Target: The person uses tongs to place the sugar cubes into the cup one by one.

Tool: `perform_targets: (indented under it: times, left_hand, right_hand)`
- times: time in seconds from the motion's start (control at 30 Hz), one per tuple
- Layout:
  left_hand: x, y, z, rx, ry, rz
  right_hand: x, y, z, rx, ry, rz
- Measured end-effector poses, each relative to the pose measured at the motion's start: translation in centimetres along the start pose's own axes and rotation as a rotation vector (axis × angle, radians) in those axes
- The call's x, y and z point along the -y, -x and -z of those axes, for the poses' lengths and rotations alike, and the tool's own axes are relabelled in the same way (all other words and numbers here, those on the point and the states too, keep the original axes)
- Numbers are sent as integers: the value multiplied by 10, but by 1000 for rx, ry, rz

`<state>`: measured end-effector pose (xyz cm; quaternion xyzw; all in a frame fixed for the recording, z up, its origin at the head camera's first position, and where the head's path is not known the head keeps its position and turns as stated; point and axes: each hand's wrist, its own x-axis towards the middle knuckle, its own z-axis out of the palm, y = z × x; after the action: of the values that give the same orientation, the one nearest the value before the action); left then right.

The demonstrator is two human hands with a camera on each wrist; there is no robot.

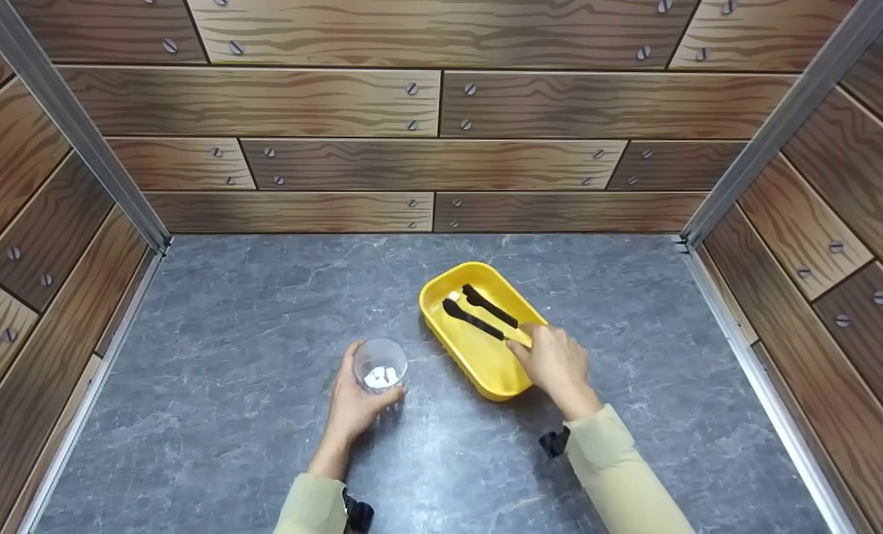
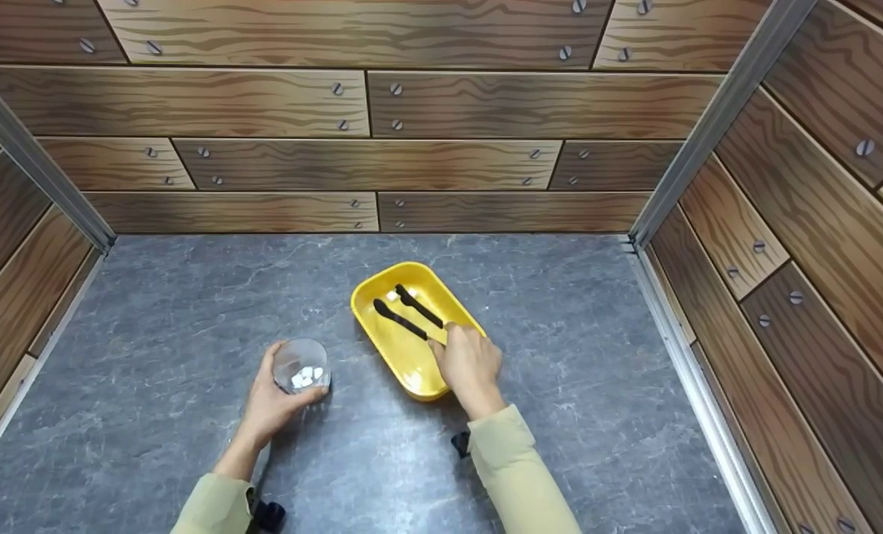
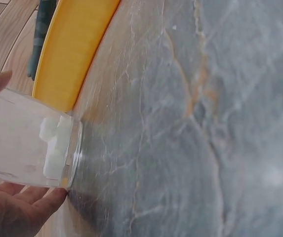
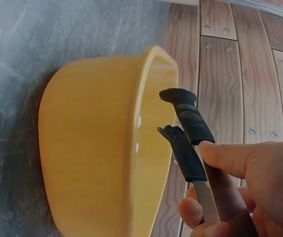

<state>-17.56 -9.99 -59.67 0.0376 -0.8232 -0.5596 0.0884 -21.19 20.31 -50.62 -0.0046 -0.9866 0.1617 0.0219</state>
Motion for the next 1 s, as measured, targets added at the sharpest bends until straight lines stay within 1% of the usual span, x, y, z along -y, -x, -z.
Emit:
perform_targets:
  times: [0.1, 0.43, 0.6, 0.83, 1.0]
  left_hand:
    - [0, 0, 0, 0, 14, -8]
    - [-1, 0, 1, -22, -3, -14]
    - [0, 0, 1, -22, -4, -17]
    - [1, -1, 0, -14, -8, -18]
    - [2, -1, 0, -10, -15, -25]
  right_hand:
    - [1, -6, -2, -1, 29, -5]
    - [6, -19, -4, 24, 90, -1]
    - [10, -23, -5, 41, 104, 1]
    - [15, -30, -8, 80, 122, -18]
    - [17, -34, -9, 65, 128, -22]
